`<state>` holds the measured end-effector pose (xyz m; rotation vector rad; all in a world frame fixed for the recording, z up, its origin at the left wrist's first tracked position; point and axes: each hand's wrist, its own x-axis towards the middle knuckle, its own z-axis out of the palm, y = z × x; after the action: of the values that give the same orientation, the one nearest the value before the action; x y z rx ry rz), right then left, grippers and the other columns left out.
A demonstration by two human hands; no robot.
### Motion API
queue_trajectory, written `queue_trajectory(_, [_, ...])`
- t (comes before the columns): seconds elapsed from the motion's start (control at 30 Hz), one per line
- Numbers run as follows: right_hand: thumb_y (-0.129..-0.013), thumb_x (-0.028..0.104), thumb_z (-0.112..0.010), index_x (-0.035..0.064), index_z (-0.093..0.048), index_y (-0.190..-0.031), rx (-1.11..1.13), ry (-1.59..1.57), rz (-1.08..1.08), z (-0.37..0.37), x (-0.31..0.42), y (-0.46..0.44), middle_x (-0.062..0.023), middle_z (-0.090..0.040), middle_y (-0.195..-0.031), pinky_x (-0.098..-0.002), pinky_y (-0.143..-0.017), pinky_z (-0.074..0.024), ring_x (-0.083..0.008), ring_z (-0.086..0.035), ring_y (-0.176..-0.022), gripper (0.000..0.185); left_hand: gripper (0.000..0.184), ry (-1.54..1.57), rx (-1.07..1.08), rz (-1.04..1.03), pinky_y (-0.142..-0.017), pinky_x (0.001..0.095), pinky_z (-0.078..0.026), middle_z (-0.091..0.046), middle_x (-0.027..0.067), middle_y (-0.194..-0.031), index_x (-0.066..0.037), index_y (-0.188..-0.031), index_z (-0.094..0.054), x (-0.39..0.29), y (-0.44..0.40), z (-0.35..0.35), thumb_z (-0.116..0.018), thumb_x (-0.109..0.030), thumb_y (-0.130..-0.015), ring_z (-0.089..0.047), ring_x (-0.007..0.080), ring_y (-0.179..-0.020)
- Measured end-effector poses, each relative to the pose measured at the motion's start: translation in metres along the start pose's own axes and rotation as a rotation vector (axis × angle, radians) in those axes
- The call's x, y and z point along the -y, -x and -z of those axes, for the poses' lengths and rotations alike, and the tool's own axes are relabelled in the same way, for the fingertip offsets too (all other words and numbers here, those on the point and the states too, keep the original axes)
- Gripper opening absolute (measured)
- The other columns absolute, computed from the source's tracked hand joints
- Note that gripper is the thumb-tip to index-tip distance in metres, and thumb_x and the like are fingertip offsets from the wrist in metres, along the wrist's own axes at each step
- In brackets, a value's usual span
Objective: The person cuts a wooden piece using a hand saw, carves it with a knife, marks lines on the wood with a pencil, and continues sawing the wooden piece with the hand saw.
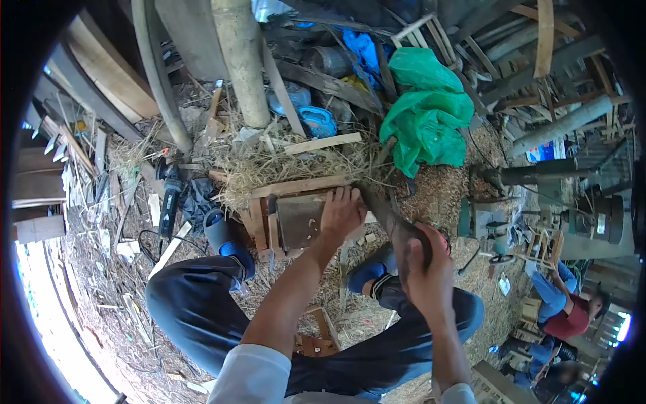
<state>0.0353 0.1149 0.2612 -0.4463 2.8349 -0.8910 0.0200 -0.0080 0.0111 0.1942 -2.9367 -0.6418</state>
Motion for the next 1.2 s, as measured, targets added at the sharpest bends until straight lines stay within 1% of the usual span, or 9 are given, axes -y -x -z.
queue_trajectory(0.07, [-0.095, 0.014, -0.052, 0.0010, -0.051, -0.123, 0.102, -0.099, -0.168, 0.012, 0.001, 0.006, -0.0288, -0.065, -0.091, -0.0462, -0.068, -0.0516, -0.0448, -0.065, -0.086, 0.031, 0.030, 0.000, -0.037, -0.045, -0.089, 0.0445, -0.037, -0.057, 0.0126, -0.101, -0.006, -0.101, -0.052, 0.005, 0.003, -0.001, -0.052, -0.027, -0.080, -0.052, 0.0280, -0.102])
queue_trajectory(0.17, [-0.094, 0.013, -0.052, 0.0002, -0.053, -0.121, 0.146, -0.072, -0.172, 0.008, 0.008, 0.003, -0.0289, -0.065, -0.089, -0.0454, -0.068, -0.0516, -0.0439, -0.065, -0.085, 0.030, 0.029, -0.007, -0.026, -0.007, -0.089, 0.0443, -0.038, -0.057, 0.0116, -0.100, -0.007, -0.099, -0.052, 0.007, 0.000, 0.001, -0.052, -0.027, -0.079, -0.052, 0.0271, -0.101])
queue_trajectory(0.23, [-0.094, 0.012, -0.052, -0.0001, -0.054, -0.120, 0.125, -0.071, -0.279, 0.007, 0.013, -0.003, -0.0290, -0.065, -0.087, -0.0451, -0.067, -0.0514, -0.0439, -0.065, -0.083, 0.028, 0.029, -0.006, -0.002, -0.001, -0.089, 0.0440, -0.038, -0.056, 0.0115, -0.100, -0.007, -0.099, -0.052, 0.005, -0.001, -0.004, -0.051, -0.028, -0.079, -0.052, 0.0269, -0.100])
queue_trajectory(0.33, [-0.095, 0.013, -0.051, 0.0002, -0.053, -0.120, 0.065, -0.104, -0.224, 0.004, -0.002, 0.000, -0.0289, -0.065, -0.085, -0.0450, -0.065, -0.0511, -0.0434, -0.066, -0.080, 0.028, 0.030, -0.022, -0.036, -0.016, -0.089, 0.0435, -0.037, -0.056, 0.0120, -0.101, -0.007, -0.102, -0.052, 0.005, 0.001, -0.003, -0.050, -0.027, -0.080, -0.051, 0.0271, -0.101])
queue_trajectory(0.47, [-0.096, 0.014, -0.051, 0.0004, -0.053, -0.120, -0.026, -0.040, -0.141, 0.019, -0.004, 0.010, -0.0275, -0.065, -0.084, -0.0442, -0.064, -0.0511, -0.0416, -0.067, -0.077, 0.028, 0.033, -0.040, 0.058, 0.008, -0.091, 0.0431, -0.037, -0.056, 0.0125, -0.104, -0.006, -0.105, -0.052, 0.004, -0.001, 0.003, -0.050, -0.028, -0.081, -0.051, 0.0270, -0.103])
queue_trajectory(0.53, [-0.097, 0.015, -0.050, 0.0000, -0.053, -0.119, 0.063, -0.114, -0.310, 0.029, 0.004, 0.014, -0.0267, -0.065, -0.085, -0.0432, -0.066, -0.0515, -0.0401, -0.068, -0.079, 0.027, 0.033, -0.025, 0.057, 0.009, -0.092, 0.0432, -0.037, -0.056, 0.0124, -0.105, -0.005, -0.105, -0.052, 0.003, 0.000, 0.004, -0.050, -0.028, -0.081, -0.051, 0.0269, -0.104])
queue_trajectory(0.6, [-0.097, 0.015, -0.050, -0.0001, -0.053, -0.119, 0.042, -0.135, -0.275, 0.028, 0.001, 0.022, -0.0268, -0.065, -0.086, -0.0430, -0.066, -0.0516, -0.0402, -0.068, -0.079, 0.028, 0.029, 0.003, 0.009, -0.014, -0.089, 0.0450, -0.038, -0.057, 0.0148, -0.102, -0.005, -0.101, -0.052, 0.003, -0.001, 0.005, -0.049, -0.028, -0.082, -0.051, 0.0284, -0.105])
queue_trajectory(0.87, [-0.096, 0.015, -0.050, -0.0010, -0.053, -0.119, 0.041, -0.128, -0.216, 0.028, 0.006, 0.033, -0.0278, -0.065, -0.084, -0.0433, -0.065, -0.0521, -0.0425, -0.067, -0.078, 0.028, 0.029, -0.027, -0.020, -0.045, -0.087, 0.0444, -0.038, -0.057, 0.0150, -0.101, -0.006, -0.100, -0.052, 0.005, 0.000, 0.004, -0.050, -0.028, -0.081, -0.052, 0.0287, -0.103])
queue_trajectory(1.2, [-0.095, 0.011, -0.051, -0.0010, -0.050, -0.118, 0.050, -0.074, -0.101, 0.026, 0.024, 0.022, -0.0283, -0.062, -0.069, -0.0457, -0.050, -0.0496, -0.0432, -0.064, -0.062, 0.026, 0.030, -0.023, 0.015, -0.027, -0.086, 0.0436, -0.038, -0.056, 0.0126, -0.095, -0.006, -0.099, -0.051, 0.003, -0.001, 0.006, -0.051, -0.028, -0.079, -0.052, 0.0275, -0.101])
